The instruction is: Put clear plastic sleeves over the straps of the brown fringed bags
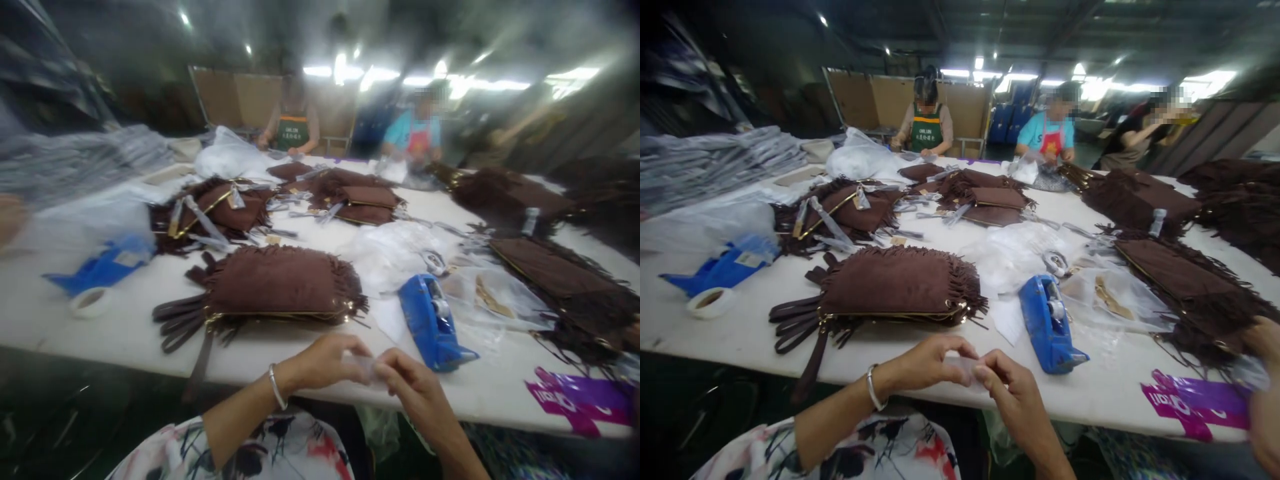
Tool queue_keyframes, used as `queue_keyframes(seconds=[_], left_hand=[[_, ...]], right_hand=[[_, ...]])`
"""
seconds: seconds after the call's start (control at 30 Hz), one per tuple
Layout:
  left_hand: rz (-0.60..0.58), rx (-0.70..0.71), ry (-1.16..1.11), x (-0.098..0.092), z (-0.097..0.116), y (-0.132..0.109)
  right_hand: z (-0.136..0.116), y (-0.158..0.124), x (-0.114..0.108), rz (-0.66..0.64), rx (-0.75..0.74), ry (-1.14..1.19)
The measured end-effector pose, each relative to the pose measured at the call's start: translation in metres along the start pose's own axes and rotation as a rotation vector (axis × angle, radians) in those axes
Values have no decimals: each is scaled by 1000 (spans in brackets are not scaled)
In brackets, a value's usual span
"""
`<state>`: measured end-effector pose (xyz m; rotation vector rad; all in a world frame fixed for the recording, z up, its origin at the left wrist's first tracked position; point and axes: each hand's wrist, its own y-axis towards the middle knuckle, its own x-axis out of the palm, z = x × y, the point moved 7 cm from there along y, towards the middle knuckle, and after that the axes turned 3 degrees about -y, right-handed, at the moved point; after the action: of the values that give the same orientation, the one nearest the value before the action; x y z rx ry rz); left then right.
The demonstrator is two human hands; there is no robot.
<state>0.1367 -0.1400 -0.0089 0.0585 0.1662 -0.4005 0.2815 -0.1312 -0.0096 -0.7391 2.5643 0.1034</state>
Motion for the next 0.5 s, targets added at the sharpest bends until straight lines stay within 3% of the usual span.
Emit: queue_keyframes(seconds=[0.1, 0.2, 0.33, 0.43, 0.5], left_hand=[[120, -246, -269, -16, -34, -30], [246, -347, -371, -36, -53, -63], [394, -333, -329, -65, -54, -99], [466, -313, -195, -83, -49, -120], [492, -302, -77, -91, -45, -132]], right_hand=[[-2, 14, 21, -10, 23, 16], [-2, 34, 45, -4, 42, 17], [-10, 48, 87, -117, 51, 205], [-17, 45, 119, -245, 87, 312], [-20, 42, 133, -250, 115, 316]])
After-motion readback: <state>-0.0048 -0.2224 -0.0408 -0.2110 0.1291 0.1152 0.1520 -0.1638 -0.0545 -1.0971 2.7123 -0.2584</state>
